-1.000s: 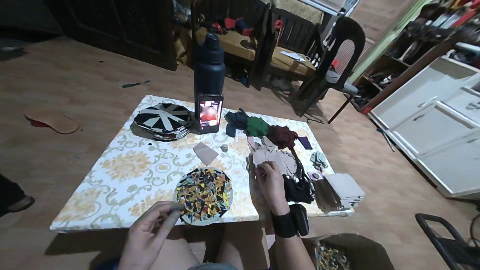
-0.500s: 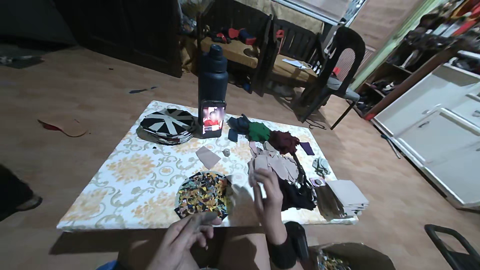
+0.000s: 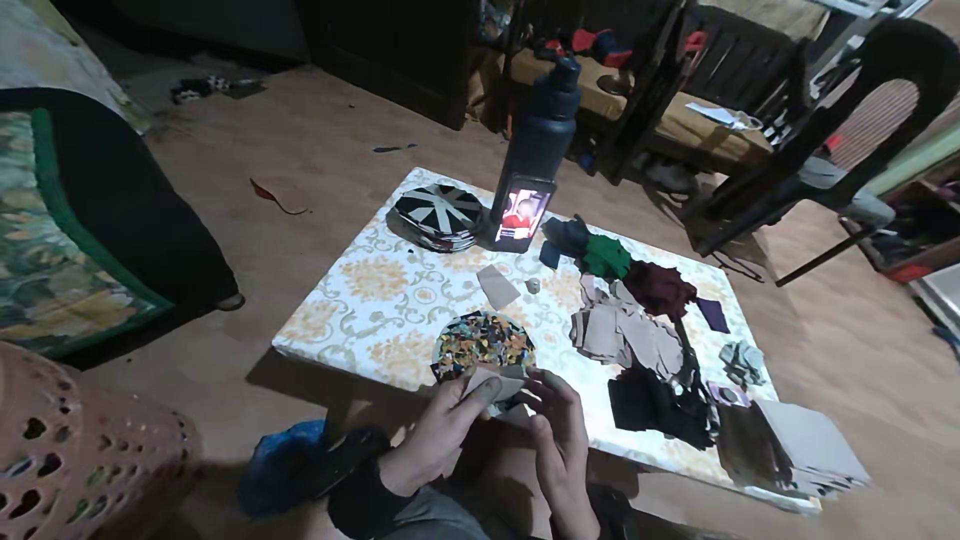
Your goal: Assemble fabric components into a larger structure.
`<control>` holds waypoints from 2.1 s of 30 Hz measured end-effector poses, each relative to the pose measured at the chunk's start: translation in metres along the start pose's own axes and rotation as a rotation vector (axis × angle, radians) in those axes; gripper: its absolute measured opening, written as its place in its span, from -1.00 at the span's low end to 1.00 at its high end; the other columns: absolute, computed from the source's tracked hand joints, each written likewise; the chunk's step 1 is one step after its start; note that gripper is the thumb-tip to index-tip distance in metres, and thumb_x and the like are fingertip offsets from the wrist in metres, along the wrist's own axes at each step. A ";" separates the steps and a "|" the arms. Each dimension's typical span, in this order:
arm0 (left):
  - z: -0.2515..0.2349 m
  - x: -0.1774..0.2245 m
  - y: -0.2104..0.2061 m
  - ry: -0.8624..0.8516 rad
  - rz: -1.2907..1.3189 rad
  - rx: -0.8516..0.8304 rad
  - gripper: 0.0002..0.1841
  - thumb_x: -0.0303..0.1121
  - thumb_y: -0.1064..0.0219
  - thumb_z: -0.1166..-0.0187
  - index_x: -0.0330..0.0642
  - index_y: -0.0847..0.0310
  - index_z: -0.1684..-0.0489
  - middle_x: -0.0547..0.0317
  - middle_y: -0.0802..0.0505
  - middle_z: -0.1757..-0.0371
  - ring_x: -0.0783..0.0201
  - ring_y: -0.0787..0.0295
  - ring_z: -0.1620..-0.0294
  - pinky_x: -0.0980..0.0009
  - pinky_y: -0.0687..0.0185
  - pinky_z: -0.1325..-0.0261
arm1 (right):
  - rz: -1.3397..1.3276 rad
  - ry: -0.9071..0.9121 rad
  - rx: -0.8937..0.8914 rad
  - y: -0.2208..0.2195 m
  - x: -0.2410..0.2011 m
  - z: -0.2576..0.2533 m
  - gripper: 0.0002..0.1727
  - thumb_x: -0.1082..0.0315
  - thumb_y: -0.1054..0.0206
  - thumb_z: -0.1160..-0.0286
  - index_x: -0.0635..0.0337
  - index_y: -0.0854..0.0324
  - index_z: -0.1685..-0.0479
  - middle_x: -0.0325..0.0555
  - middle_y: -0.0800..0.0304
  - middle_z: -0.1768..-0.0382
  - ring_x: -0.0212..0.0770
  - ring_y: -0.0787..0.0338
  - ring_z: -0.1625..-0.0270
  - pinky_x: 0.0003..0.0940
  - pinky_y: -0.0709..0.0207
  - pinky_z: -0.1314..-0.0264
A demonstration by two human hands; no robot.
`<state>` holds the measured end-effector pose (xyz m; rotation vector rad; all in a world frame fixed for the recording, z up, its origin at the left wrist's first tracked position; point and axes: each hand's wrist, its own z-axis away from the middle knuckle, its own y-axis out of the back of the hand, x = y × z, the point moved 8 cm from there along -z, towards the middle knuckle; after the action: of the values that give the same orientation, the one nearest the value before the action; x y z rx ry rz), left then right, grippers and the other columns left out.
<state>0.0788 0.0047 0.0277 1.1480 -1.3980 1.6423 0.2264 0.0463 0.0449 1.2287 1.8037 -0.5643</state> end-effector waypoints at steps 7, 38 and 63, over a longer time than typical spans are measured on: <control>0.005 0.001 0.006 -0.004 0.000 0.001 -0.69 -0.30 -0.03 -0.85 -0.30 -0.60 -0.23 0.26 -0.88 -0.06 0.44 -0.82 -0.15 0.40 -0.71 -0.34 | -0.263 -0.133 0.151 -0.008 0.006 -0.008 -0.58 0.53 -0.47 -0.42 0.29 -0.49 -0.24 -0.24 -0.86 0.10 -0.45 -0.82 0.16 -0.54 -0.74 0.08; 0.001 0.008 0.007 -0.209 0.077 0.082 -0.83 -0.50 -0.30 -0.64 -0.33 -0.76 -0.03 0.12 -0.89 -0.07 0.33 -0.82 -0.16 0.37 -0.72 -0.32 | -0.322 -0.169 0.211 -0.026 0.005 -0.007 -0.41 0.40 -0.53 -0.40 0.22 -0.37 -0.40 -0.25 -0.82 -0.08 -0.43 -0.83 -0.07 -0.51 -0.74 -0.13; -0.034 0.065 0.136 -0.352 -1.448 0.467 -0.39 -0.14 -0.54 -0.47 -0.01 -0.58 -0.56 -0.15 -0.55 -0.63 -0.36 -0.33 -0.65 -0.50 -0.10 -0.48 | -0.055 -0.206 -0.048 -0.031 0.020 -0.053 -0.39 0.48 -0.29 -0.54 0.56 -0.17 -0.52 -0.16 -0.78 0.13 -0.43 -0.78 0.23 -0.53 -0.72 0.20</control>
<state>-0.0755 0.0103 0.0350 2.0442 -0.0369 0.6562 0.1743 0.0838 0.0530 1.0514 1.6716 -0.6506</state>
